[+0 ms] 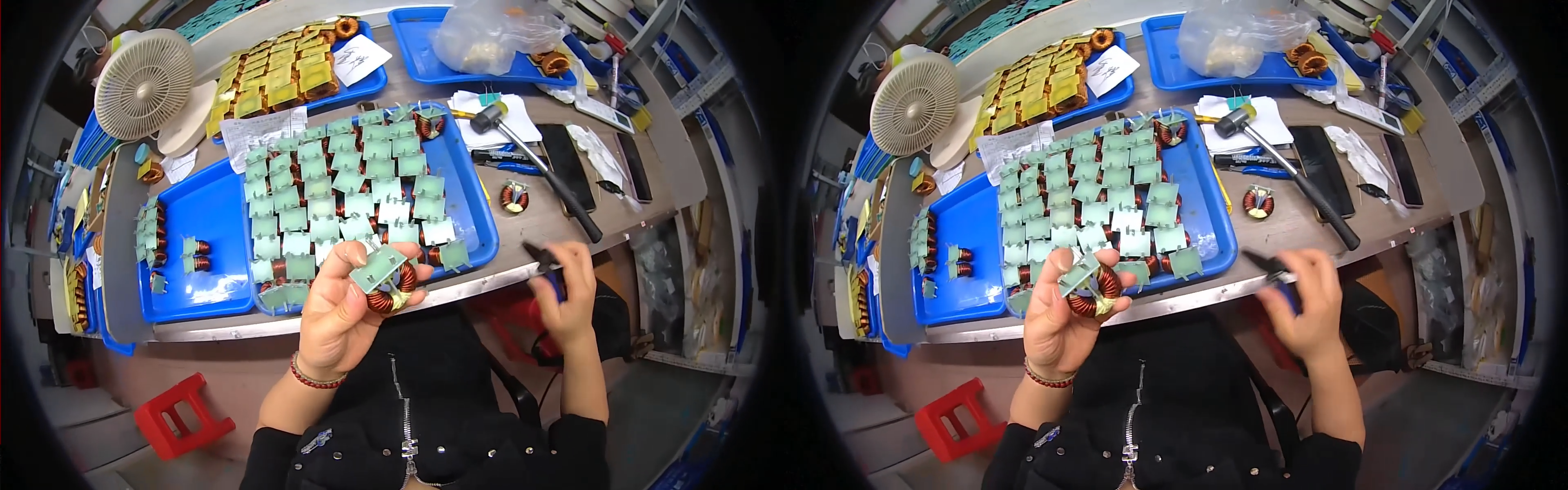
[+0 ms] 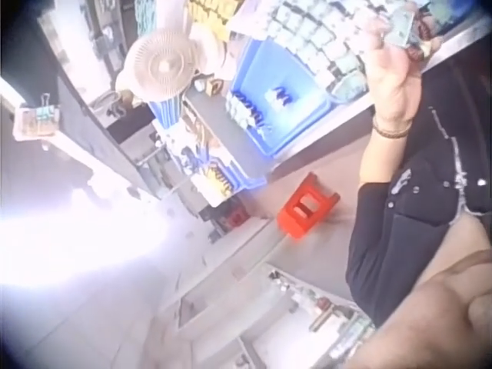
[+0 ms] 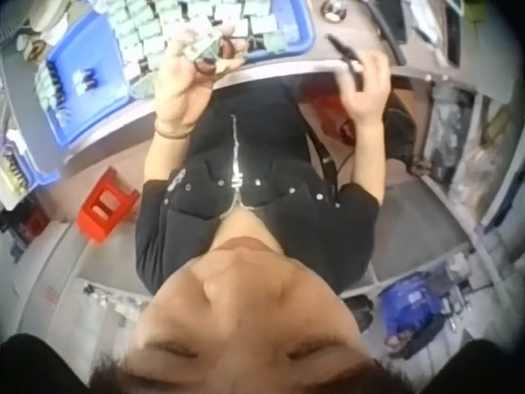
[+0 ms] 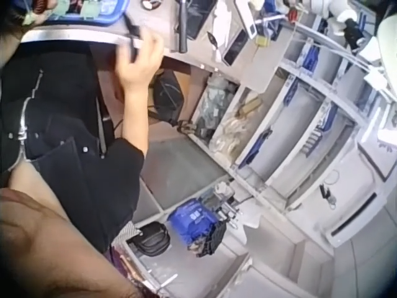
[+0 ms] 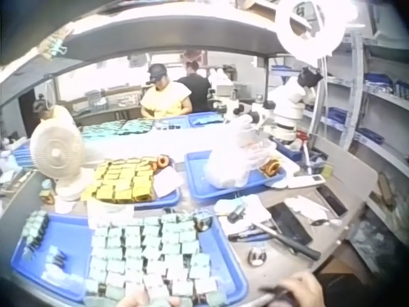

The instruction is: Assembling small copper-coil transformers and trimming excess wire using pliers at a workbench.

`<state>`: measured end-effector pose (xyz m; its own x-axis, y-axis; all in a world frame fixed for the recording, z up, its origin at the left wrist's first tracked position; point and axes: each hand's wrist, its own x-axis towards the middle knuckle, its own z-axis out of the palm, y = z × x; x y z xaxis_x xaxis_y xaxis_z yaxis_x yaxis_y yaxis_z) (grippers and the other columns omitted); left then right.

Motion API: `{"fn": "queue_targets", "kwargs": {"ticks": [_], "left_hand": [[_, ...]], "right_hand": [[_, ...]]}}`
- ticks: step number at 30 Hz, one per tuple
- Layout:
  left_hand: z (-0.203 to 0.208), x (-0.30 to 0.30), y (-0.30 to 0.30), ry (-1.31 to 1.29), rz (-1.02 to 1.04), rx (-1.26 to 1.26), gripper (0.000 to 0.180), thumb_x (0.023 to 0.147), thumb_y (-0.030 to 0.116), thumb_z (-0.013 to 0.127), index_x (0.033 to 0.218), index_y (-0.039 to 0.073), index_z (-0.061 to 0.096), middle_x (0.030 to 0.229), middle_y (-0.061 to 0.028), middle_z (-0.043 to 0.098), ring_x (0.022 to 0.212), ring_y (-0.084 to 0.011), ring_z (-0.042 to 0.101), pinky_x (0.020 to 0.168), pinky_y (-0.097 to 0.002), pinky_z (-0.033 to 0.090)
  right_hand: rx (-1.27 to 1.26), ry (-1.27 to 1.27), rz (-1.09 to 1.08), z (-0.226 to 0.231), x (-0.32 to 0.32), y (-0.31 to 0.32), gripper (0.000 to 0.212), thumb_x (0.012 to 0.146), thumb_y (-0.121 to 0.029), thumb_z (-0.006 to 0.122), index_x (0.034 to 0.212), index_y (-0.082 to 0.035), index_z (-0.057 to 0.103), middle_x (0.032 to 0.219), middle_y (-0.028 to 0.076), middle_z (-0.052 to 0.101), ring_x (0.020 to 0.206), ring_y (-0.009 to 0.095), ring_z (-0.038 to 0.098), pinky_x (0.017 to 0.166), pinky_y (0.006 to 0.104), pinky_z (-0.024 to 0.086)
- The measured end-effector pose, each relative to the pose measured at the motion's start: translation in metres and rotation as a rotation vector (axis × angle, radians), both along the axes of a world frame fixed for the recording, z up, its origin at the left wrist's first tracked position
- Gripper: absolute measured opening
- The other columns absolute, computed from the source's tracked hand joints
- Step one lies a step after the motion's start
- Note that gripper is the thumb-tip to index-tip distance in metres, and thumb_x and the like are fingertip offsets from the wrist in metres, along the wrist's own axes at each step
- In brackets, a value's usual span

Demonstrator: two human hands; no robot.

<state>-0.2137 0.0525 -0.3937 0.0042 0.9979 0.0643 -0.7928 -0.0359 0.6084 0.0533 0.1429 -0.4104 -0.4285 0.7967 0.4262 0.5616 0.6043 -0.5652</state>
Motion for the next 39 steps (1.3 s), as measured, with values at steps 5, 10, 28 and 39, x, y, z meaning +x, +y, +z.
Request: {"fn": "queue_targets", "kwargs": {"ticks": [5, 10, 28, 39], "left_hand": [[0.002, 0.007, -0.006, 0.117, 0.153, 0.063, 0.025, 0.087, 0.014, 0.059, 0.101, 0.010, 0.038, 0.125, -0.0228, 0.041, 0.119, -0.0394, 0.044, 0.096, -0.0456, 0.044], [0.001, 0.011, -0.005, 0.273, 0.246, 0.129, 0.027, 0.086, 0.013, 0.060, 0.102, 0.009, 0.038, 0.126, -0.0229, 0.042, 0.119, -0.0391, 0.045, 0.095, -0.0462, 0.043], [0.002, 0.008, 0.002, 0.172, 0.272, -0.089, 0.029, 0.091, 0.019, 0.053, 0.114, 0.008, 0.039, 0.127, -0.0235, 0.045, 0.109, -0.0355, 0.054, 0.089, -0.0413, 0.048], [0.004, -0.006, -0.001, -0.004, 0.029, 0.050, 0.050, 0.097, 0.031, 0.036, 0.138, 0.005, 0.025, 0.127, -0.0277, 0.045, 0.109, -0.0355, 0.055, 0.089, -0.0414, 0.048]], "right_hand": [[-0.020, -0.116, 0.316, 0.052, -0.054, -0.023, 0.040, 0.068, -0.020, 0.072, 0.100, -0.001, 0.055, 0.098, 0.015, 0.053, 0.087, 0.033, 0.052, 0.078, 0.0396, 0.042], [-0.011, -0.121, 0.336, 0.054, -0.063, -0.022, 0.040, 0.070, -0.021, 0.071, 0.101, -0.002, 0.056, 0.096, 0.012, 0.055, 0.087, 0.031, 0.052, 0.076, 0.0380, 0.041], [-0.019, -0.226, 0.297, 0.063, -0.071, -0.018, 0.041, 0.065, -0.015, 0.073, 0.101, -0.002, 0.057, 0.089, 0.012, 0.056, 0.079, 0.030, 0.053, 0.069, 0.0373, 0.043], [0.016, -0.287, -0.311, -0.044, 0.022, 0.020, 0.041, 0.084, -0.029, 0.059, 0.114, -0.001, 0.051, 0.110, 0.017, 0.051, 0.105, 0.034, 0.047, 0.092, 0.0419, 0.033]]}}
